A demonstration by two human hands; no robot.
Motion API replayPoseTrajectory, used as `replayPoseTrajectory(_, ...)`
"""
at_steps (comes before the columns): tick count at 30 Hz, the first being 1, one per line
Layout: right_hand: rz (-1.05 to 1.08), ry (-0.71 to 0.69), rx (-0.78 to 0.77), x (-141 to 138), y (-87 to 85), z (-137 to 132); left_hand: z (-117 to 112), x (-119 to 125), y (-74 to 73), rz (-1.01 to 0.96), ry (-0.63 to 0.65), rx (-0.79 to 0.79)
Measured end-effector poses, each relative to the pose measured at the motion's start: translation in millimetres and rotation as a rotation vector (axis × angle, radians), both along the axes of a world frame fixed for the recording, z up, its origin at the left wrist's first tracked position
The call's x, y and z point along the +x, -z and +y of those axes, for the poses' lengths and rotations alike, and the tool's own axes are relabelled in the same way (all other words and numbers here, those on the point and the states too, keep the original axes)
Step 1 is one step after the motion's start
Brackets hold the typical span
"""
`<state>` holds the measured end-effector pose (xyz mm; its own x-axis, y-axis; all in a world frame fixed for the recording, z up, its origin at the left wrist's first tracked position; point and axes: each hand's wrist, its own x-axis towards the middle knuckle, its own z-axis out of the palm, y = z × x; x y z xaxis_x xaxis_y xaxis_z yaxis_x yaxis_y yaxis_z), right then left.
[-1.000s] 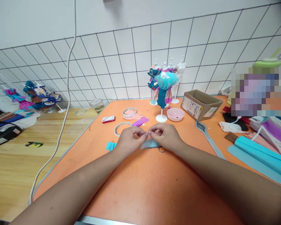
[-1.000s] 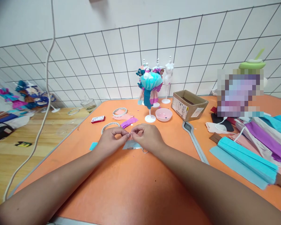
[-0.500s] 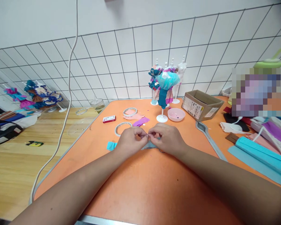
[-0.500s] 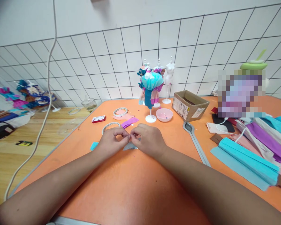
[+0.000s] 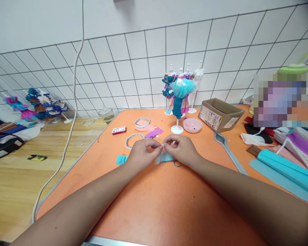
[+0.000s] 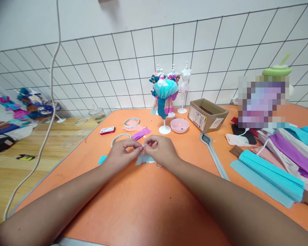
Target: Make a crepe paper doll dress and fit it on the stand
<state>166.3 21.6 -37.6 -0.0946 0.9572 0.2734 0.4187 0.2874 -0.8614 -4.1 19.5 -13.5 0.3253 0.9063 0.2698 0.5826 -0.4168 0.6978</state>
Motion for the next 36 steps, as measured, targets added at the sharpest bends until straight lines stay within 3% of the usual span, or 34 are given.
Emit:
replayPoseTrajectory(5,0.404,-0.036,-0.234,0,0.1,3,3,1,2.3,-0.118,0.049,-0.09)
replayPoseTrajectory(9,0.705,-0.041,-0.418,3,2.0,8,9,0,9.5,-0.337,0.089,-0.292)
replayPoseTrajectory(14,0.856,-0.001,-0.458,10,6.9,16,18,-3,15.8,-0.633,0.129,-0.513)
replayPoseTrajectory(22,1.053,0.031,-0.496,15,13.1,25,24,-5,11.9,-1.144,0.075,-0.731)
replayPoseTrajectory(30,1.211,0.025,-0.461,21,7.9,27,34,-11,13.9,-1.14,-0.051,-0.929)
replayPoseTrajectory(36,1.332,-0.014,-0.476,23,4.0,28,37,-16,12.6,-1.217,0.018,-0.985)
